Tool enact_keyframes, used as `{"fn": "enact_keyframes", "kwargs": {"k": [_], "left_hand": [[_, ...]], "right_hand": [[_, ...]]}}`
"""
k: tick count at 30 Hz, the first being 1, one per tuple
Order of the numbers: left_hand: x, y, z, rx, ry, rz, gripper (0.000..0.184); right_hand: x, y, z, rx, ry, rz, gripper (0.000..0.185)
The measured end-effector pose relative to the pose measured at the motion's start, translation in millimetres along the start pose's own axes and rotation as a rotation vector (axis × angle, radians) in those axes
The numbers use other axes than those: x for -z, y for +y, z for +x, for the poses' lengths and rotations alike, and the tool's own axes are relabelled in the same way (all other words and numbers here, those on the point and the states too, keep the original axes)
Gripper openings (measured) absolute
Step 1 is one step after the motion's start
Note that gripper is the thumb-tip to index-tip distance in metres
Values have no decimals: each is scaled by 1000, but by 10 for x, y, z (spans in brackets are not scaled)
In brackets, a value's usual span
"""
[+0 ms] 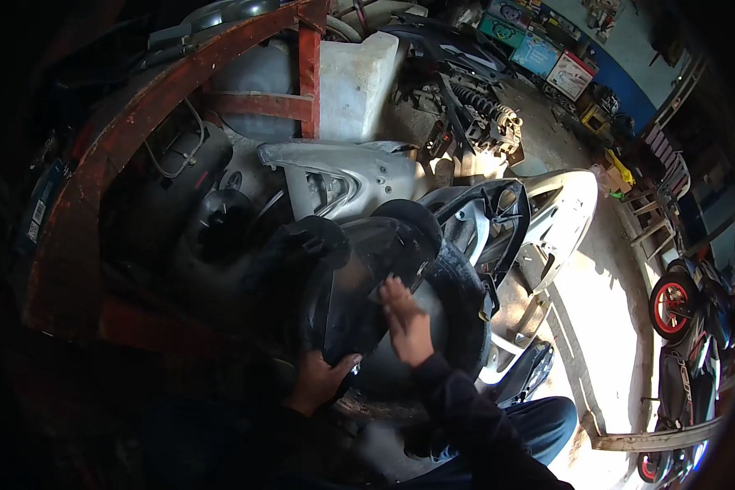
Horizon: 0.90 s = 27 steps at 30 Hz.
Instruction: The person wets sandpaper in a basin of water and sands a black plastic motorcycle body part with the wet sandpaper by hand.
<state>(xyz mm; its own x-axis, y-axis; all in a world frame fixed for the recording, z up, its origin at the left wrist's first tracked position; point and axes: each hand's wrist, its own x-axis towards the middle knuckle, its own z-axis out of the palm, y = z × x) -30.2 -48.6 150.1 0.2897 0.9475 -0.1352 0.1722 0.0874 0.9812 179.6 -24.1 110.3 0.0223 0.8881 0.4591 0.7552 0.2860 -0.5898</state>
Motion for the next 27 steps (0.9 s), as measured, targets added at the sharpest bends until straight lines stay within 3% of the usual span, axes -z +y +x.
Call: {"fn": "enact_keyframes", "kwargs": {"k": [2, 4, 5, 6, 8, 9, 10, 12, 14, 16, 18, 19, 20, 22, 24, 26, 27], "left_hand": [[-76, -87, -44, -161, 142, -84, 40], [-30, -102, -45, -69, 80, -67, 40], [14, -81, -15, 12, 21, -39, 41], [26, -50, 0, 10, 16, -39, 41], [34, 1, 48, 30, 28, -53, 35], [38, -22, 63, 33, 37, -54, 35], [32, -77, 72, 4, 23, 1, 38], [25, -138, 47, -19, 5, 65, 41], [-68, -147, 35, -115, 86, 27, 40], [-32, -5, 31, -69, 33, 61, 38], [-26, -46, 95, -71, 37, 70, 38], [-14, -123, 94, 9, 30, 157, 38], [-29, -97, 91, 5, 28, 157, 38], [-33, -74, 51, -31, 47, 162, 38], [-41, -102, 2, -6, 24, 127, 36], [12, -72, 22, 17, -2, 96, 36], [47, -34, 38, 12, -6, 109, 34]], "right_hand": [[-96, 643, 511, -161, 65, -31, 34], [-17, 1051, 920, -341, -3, -22, 33], [-174, 1288, 828, -198, 24, -162, 32], [-123, 926, 698, -298, 75, -107, 33], [-120, 370, 142, -124, 66, -77, 37], [-21, -45, -43, -119, -46, -57, 39], [24, -100, -81, -79, 16, 28, 39], [-46, 418, 257, -138, 115, 20, 34], [13, 1044, 711, -250, 69, -38, 26], [-69, 983, 631, -325, 99, -113, 29], [-41, 292, 157, -148, 113, -82, 33], [-307, 276, -217, -147, 24, 3, 35], [187, -386, -105, -87, -52, 107, 35], [29, 181, 88, -48, 53, -29, 34], [59, 833, 616, -372, 30, 48, 31], [62, 865, 651, -377, 74, 52, 33], [0, 690, 448, -275, 94, 43, 34]]}}
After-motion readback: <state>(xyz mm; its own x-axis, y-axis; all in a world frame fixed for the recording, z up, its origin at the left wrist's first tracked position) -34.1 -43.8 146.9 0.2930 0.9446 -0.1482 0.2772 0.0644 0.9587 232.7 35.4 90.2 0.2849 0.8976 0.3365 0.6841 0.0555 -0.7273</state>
